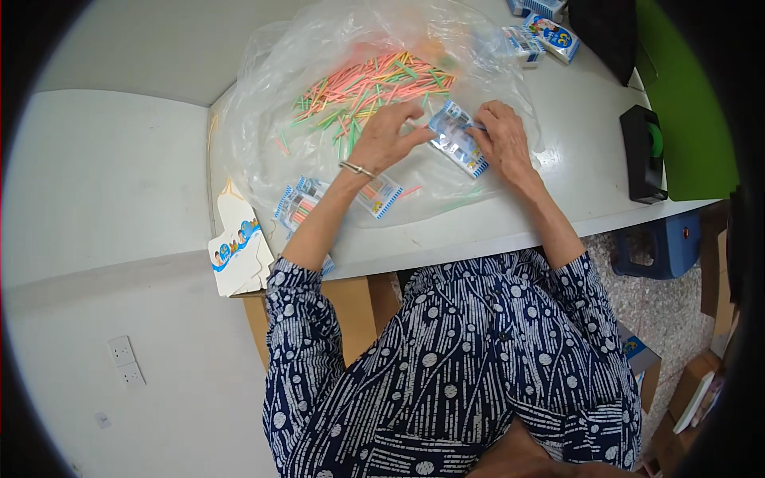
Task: Packing colored plastic straws or sticks into small plastic bags at a workspace.
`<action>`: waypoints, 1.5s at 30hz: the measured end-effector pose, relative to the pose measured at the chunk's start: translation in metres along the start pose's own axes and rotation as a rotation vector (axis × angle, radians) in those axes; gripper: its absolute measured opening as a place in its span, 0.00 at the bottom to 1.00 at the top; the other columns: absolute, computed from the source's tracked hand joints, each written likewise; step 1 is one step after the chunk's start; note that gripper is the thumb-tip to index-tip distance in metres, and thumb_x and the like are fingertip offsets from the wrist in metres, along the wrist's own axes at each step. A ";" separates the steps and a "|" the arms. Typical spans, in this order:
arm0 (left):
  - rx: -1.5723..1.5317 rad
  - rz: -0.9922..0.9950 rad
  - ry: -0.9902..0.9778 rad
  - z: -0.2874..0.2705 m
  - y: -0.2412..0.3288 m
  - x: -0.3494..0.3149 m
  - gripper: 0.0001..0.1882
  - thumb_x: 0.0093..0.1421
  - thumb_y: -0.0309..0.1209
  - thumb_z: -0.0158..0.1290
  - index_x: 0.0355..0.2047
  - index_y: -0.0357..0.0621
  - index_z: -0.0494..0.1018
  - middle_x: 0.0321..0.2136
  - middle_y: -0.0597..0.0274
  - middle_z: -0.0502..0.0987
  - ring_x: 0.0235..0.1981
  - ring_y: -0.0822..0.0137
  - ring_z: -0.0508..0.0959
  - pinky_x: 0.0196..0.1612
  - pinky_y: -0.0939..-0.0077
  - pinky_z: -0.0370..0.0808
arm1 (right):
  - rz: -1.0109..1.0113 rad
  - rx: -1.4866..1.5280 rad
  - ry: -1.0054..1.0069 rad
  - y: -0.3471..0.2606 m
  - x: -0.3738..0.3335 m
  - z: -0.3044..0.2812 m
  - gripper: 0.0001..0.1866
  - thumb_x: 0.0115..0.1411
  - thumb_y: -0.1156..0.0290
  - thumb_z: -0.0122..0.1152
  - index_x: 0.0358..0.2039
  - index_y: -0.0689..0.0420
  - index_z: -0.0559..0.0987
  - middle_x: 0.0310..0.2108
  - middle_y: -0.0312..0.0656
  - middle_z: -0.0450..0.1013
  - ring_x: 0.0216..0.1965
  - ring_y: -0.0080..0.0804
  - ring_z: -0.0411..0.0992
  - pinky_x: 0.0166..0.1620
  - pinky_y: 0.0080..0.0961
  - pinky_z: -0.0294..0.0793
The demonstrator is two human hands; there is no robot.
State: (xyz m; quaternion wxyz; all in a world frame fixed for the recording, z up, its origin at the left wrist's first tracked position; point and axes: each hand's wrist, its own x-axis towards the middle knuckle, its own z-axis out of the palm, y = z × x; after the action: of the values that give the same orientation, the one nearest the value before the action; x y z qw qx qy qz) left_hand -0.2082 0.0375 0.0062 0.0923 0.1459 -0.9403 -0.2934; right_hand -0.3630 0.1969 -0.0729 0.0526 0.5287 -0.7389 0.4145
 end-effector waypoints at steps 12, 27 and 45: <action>-0.224 0.029 0.105 0.006 0.014 0.008 0.08 0.53 0.30 0.58 0.30 0.38 0.77 0.21 0.62 0.75 0.23 0.75 0.70 0.28 0.78 0.66 | 0.352 0.689 -0.222 -0.038 0.014 -0.021 0.11 0.54 0.68 0.62 0.31 0.64 0.76 0.21 0.34 0.70 0.23 0.17 0.63 0.27 0.18 0.62; 0.081 0.034 0.061 0.000 0.001 0.007 0.07 0.53 0.30 0.56 0.30 0.39 0.78 0.22 0.58 0.75 0.22 0.68 0.70 0.27 0.73 0.66 | 0.417 0.687 -0.324 -0.043 0.014 -0.007 0.13 0.57 0.66 0.58 0.25 0.65 0.77 0.14 0.42 0.66 0.17 0.21 0.60 0.22 0.26 0.59; 1.024 -0.196 -0.125 -0.042 -0.135 0.078 0.19 0.55 0.36 0.45 0.42 0.37 0.72 0.45 0.49 0.72 0.48 0.51 0.70 0.49 0.54 0.66 | 0.177 0.488 -0.250 -0.037 0.010 0.003 0.16 0.58 0.64 0.55 0.21 0.65 0.70 0.15 0.48 0.61 0.18 0.33 0.58 0.24 0.32 0.56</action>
State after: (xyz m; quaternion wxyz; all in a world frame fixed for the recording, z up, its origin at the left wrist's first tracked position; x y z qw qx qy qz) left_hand -0.2411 -0.1161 -0.0315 -0.0748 0.2418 -0.9489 0.1884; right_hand -0.3351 0.1839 -0.0492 -0.2041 0.5060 -0.6614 0.5146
